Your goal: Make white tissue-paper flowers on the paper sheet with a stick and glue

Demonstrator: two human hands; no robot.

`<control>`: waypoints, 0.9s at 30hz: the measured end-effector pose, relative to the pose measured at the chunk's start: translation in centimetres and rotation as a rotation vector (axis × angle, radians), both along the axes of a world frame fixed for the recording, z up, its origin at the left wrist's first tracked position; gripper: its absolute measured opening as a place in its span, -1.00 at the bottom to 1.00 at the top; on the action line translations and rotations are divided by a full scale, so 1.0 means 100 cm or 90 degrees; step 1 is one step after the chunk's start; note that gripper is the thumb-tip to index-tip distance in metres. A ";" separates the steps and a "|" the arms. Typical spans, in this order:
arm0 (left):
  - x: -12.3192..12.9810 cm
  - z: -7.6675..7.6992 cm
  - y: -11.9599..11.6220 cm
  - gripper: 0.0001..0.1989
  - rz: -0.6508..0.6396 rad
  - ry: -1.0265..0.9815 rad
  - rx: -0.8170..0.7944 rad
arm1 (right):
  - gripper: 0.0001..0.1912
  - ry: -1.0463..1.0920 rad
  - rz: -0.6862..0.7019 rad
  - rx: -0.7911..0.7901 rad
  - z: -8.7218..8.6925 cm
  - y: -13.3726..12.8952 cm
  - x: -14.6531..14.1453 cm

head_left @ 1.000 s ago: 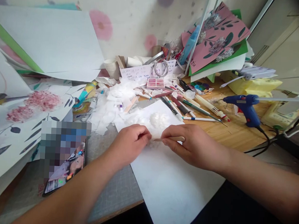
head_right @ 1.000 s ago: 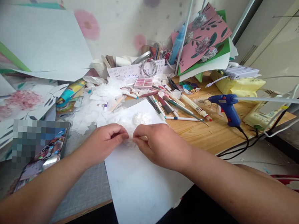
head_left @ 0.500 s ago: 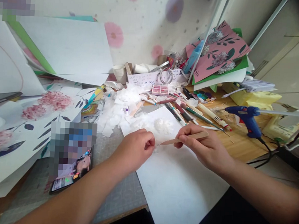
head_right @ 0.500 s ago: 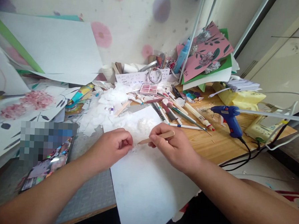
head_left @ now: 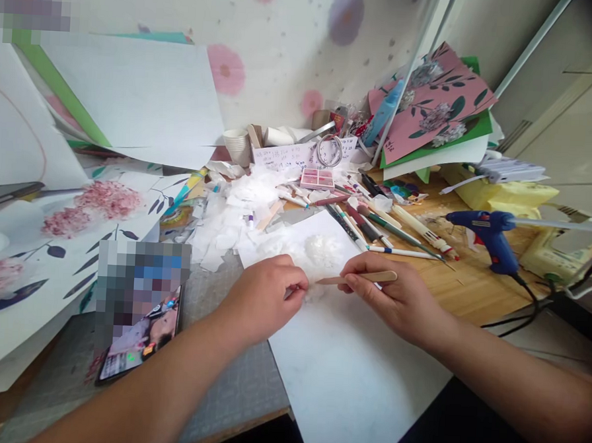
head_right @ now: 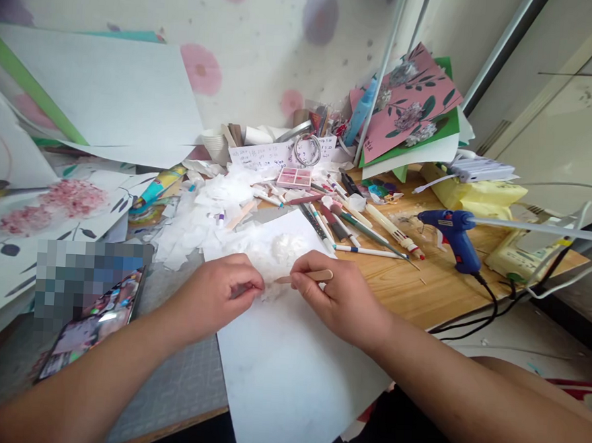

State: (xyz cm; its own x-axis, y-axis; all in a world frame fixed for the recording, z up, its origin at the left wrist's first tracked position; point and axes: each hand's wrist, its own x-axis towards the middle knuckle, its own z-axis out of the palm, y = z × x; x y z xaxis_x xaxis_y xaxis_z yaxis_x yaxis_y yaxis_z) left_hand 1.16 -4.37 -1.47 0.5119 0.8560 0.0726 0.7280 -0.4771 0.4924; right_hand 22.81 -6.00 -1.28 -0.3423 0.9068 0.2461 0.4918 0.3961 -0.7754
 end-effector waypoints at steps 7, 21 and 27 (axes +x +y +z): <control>0.000 0.001 0.000 -0.82 -0.005 0.060 -0.015 | -0.81 0.109 -0.031 -0.142 -0.005 0.006 0.001; 0.009 -0.005 -0.005 -0.92 0.064 0.067 -0.018 | -0.75 0.235 -0.069 -0.057 0.000 0.019 0.018; 0.007 -0.005 -0.009 -0.93 0.059 0.062 0.037 | -0.64 -0.138 0.070 0.155 0.046 0.064 -0.013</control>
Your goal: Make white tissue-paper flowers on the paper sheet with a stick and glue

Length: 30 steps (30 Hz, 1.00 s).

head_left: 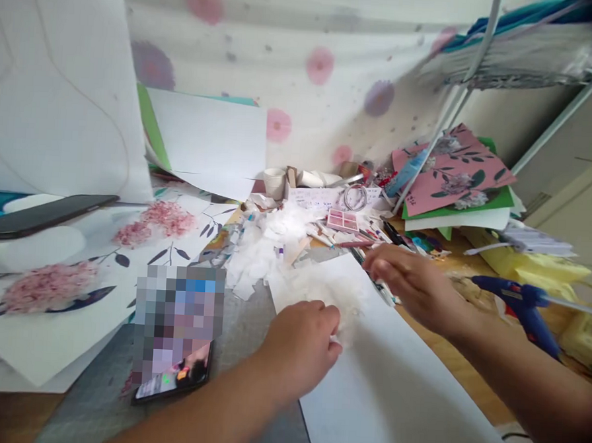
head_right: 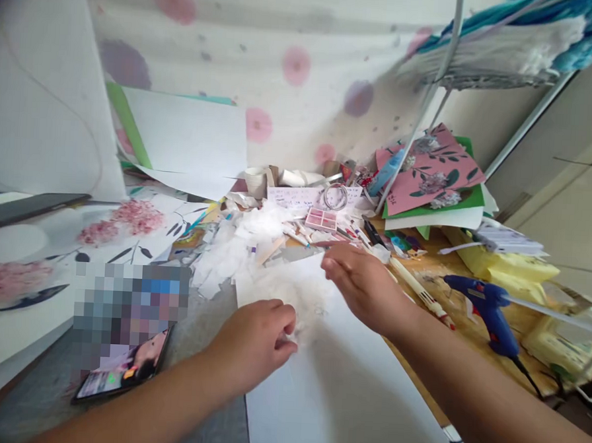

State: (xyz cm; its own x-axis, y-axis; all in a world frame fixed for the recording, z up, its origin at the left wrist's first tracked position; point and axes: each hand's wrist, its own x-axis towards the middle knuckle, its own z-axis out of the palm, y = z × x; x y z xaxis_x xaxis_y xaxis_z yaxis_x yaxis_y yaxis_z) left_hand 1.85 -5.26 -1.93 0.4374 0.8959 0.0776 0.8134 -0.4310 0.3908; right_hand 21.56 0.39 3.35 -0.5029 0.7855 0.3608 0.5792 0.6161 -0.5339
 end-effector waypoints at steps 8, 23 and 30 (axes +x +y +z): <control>0.000 0.014 -0.016 -0.85 -0.156 -0.032 0.127 | -0.77 -0.299 0.155 -0.085 0.002 0.067 -0.097; -0.023 0.016 0.008 -0.90 0.219 -0.502 0.089 | -0.92 -0.155 0.062 -0.158 0.003 0.063 -0.077; -0.023 0.010 0.029 -0.61 0.200 -0.591 -0.059 | -0.75 0.011 0.007 -0.266 0.005 0.025 -0.047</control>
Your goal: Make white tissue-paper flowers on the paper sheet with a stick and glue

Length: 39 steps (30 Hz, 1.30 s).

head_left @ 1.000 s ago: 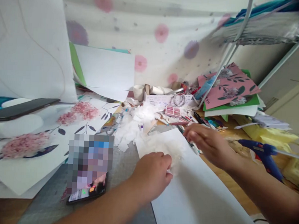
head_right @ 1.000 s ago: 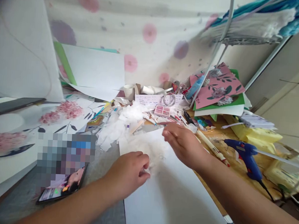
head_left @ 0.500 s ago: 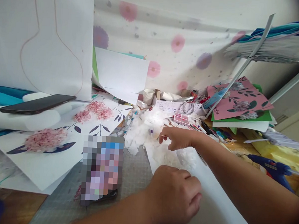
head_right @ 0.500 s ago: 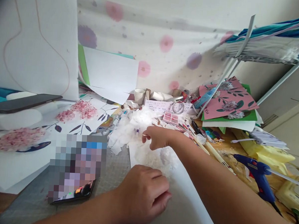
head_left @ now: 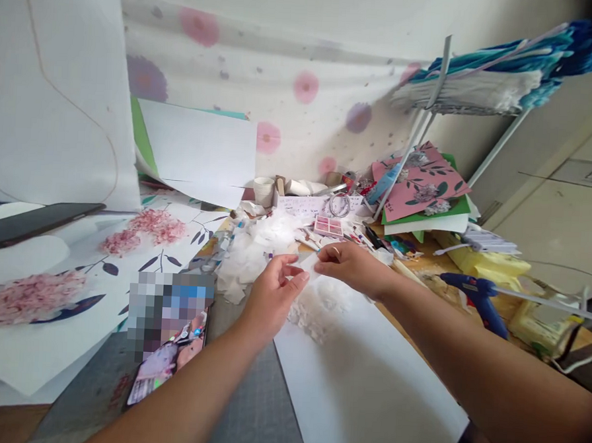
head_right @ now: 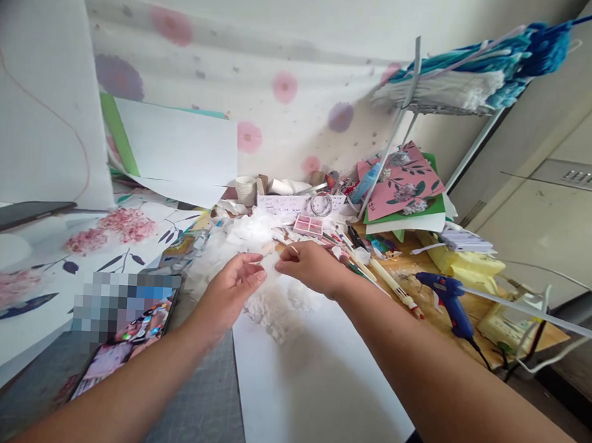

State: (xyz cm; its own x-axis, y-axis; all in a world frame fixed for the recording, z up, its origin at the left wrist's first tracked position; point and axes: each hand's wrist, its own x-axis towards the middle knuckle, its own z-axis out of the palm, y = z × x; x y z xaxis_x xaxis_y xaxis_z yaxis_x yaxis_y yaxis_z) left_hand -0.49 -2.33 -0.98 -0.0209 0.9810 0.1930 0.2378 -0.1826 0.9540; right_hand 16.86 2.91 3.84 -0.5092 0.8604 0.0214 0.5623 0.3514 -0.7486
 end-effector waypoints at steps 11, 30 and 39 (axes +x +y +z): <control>0.006 0.011 -0.012 -0.85 -0.175 0.019 -0.137 | -0.73 0.112 -0.055 -0.107 -0.009 -0.043 0.032; 0.022 -0.007 -0.013 -0.89 -0.179 0.336 -0.190 | -0.81 0.002 -0.019 0.088 -0.006 -0.081 0.048; 0.020 -0.004 -0.013 -0.88 -0.162 0.346 -0.170 | -0.83 -0.076 -0.004 0.099 -0.021 -0.075 0.035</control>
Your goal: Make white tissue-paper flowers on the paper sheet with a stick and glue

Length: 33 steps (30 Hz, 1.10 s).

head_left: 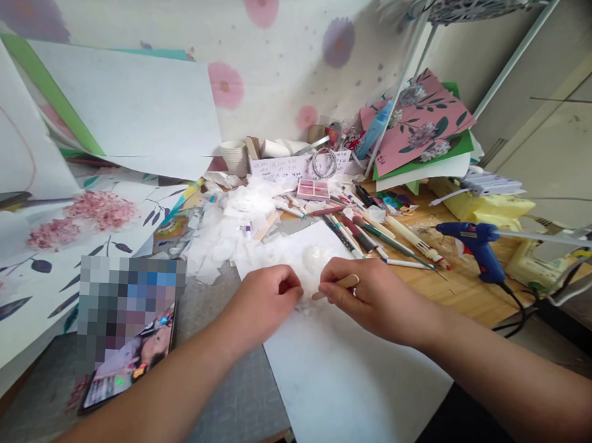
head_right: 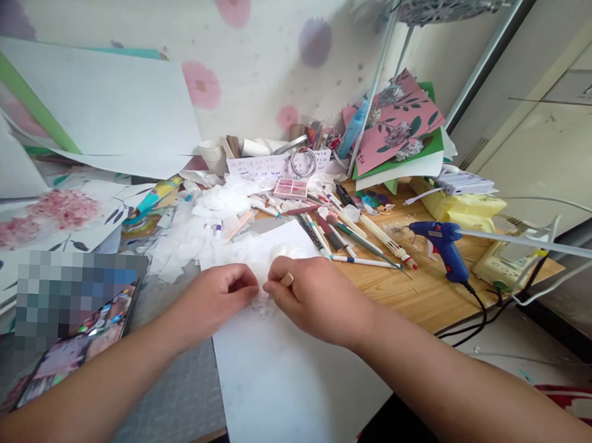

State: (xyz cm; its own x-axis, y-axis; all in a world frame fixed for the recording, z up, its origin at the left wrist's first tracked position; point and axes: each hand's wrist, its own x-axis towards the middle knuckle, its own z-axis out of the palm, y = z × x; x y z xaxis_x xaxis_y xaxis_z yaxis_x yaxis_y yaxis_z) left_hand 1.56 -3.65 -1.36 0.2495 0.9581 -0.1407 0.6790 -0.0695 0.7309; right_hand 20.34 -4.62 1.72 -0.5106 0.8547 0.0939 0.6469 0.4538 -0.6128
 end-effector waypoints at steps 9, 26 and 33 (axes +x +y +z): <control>-0.007 0.001 0.002 -0.87 0.028 -0.048 0.018 | -0.77 -0.128 0.071 0.139 0.004 0.002 -0.016; -0.016 0.010 -0.002 -0.86 0.075 0.025 0.205 | -0.80 0.581 -0.195 0.017 0.016 -0.014 0.091; -0.007 -0.001 -0.010 -0.77 -0.146 0.114 0.354 | -0.75 0.224 -0.174 0.052 -0.007 -0.055 0.124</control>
State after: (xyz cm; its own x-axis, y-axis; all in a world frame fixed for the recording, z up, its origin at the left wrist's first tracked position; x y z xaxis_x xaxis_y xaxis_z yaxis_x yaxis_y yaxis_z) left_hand 0.82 -4.60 -1.46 0.4763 0.8249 0.3045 0.7102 -0.5651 0.4198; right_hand 32.77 -10.13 1.05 -0.1917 0.9364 0.2939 0.5084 0.3509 -0.7864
